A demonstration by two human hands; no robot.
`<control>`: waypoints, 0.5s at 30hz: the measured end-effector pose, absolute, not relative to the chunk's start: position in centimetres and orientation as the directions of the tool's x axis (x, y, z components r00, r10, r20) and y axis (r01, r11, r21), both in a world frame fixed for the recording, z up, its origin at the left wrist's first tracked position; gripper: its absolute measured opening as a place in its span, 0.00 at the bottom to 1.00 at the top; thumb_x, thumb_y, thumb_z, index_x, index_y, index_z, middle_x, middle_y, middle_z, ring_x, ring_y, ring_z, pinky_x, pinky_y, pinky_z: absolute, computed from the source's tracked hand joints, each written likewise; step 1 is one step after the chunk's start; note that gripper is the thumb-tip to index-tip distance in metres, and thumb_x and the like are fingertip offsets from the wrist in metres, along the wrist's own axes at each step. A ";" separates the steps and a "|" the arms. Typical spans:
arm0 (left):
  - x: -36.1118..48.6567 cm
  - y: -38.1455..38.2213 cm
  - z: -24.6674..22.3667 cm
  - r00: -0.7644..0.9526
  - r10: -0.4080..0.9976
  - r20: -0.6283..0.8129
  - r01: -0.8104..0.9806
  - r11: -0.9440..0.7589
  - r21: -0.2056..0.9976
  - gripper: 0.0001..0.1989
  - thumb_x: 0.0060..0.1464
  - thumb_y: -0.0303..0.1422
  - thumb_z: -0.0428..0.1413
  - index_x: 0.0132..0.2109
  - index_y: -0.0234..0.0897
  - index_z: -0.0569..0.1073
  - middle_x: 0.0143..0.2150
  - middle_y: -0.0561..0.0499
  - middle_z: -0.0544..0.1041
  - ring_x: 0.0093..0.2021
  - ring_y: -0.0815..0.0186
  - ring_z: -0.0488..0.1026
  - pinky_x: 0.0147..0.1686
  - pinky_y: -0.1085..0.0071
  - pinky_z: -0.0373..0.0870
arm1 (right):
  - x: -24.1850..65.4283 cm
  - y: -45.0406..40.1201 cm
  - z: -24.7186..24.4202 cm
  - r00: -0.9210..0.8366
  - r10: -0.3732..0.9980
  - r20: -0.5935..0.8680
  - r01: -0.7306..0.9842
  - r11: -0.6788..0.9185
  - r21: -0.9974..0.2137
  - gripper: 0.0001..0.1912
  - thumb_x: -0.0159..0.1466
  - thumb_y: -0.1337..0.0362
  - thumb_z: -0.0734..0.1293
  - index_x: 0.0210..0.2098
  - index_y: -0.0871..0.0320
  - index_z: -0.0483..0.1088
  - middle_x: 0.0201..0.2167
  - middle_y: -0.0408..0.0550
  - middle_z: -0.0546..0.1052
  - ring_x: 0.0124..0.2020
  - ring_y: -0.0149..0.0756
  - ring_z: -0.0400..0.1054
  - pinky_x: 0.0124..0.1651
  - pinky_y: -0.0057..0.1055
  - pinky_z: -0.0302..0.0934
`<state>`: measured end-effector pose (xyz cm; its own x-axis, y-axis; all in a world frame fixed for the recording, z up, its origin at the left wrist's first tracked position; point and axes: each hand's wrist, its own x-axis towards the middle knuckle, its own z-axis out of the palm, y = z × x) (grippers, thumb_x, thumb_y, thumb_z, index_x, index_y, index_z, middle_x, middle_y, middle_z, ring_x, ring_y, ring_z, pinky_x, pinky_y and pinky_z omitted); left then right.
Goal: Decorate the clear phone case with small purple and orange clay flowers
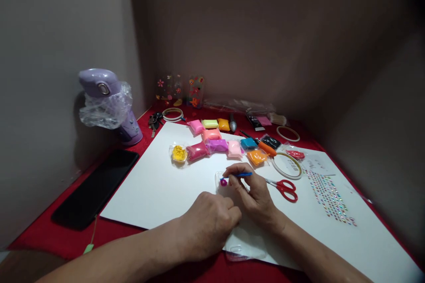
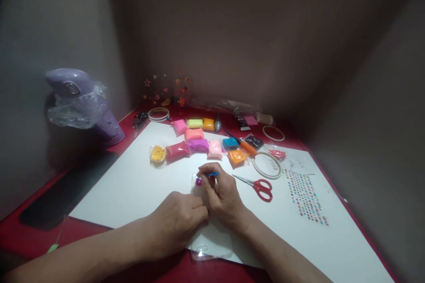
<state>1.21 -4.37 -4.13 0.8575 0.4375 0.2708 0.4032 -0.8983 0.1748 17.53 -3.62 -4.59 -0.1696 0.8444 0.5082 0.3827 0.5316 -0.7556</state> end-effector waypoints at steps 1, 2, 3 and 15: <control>1.2 -4.4 -4.1 0.857 0.438 0.270 0.404 -0.898 0.174 0.05 0.45 0.23 0.51 0.30 0.37 0.65 0.27 0.53 0.72 0.23 0.68 0.66 0.18 0.70 0.51 | 17.5 -3.7 -4.5 -0.163 0.843 0.513 0.377 0.533 -0.757 0.06 0.66 0.69 0.60 0.42 0.57 0.65 0.35 0.47 0.72 0.36 0.34 0.70 0.37 0.32 0.65; 1.2 -4.4 -4.2 0.858 0.438 0.268 0.405 -0.898 0.172 0.05 0.45 0.23 0.51 0.30 0.37 0.65 0.27 0.53 0.72 0.23 0.68 0.66 0.18 0.70 0.50 | 17.5 -3.7 -4.5 -0.154 0.842 0.517 0.374 0.534 -0.759 0.06 0.66 0.69 0.59 0.42 0.57 0.65 0.35 0.47 0.72 0.35 0.34 0.70 0.36 0.32 0.65; 1.2 -4.4 -4.2 0.857 0.440 0.268 0.407 -0.897 0.171 0.05 0.45 0.23 0.51 0.30 0.37 0.65 0.27 0.53 0.72 0.23 0.68 0.66 0.18 0.70 0.50 | 17.5 -3.8 -4.5 -0.144 0.841 0.522 0.372 0.534 -0.759 0.06 0.66 0.69 0.59 0.42 0.57 0.66 0.35 0.47 0.72 0.35 0.34 0.70 0.36 0.31 0.65; 1.2 -4.4 -4.2 0.857 0.441 0.266 0.414 -0.897 0.155 0.05 0.46 0.24 0.52 0.31 0.37 0.67 0.28 0.53 0.73 0.24 0.67 0.66 0.18 0.69 0.49 | 17.4 -4.0 -4.7 -0.169 0.831 0.530 0.367 0.552 -0.748 0.08 0.64 0.71 0.59 0.42 0.57 0.65 0.35 0.47 0.72 0.36 0.34 0.69 0.38 0.32 0.65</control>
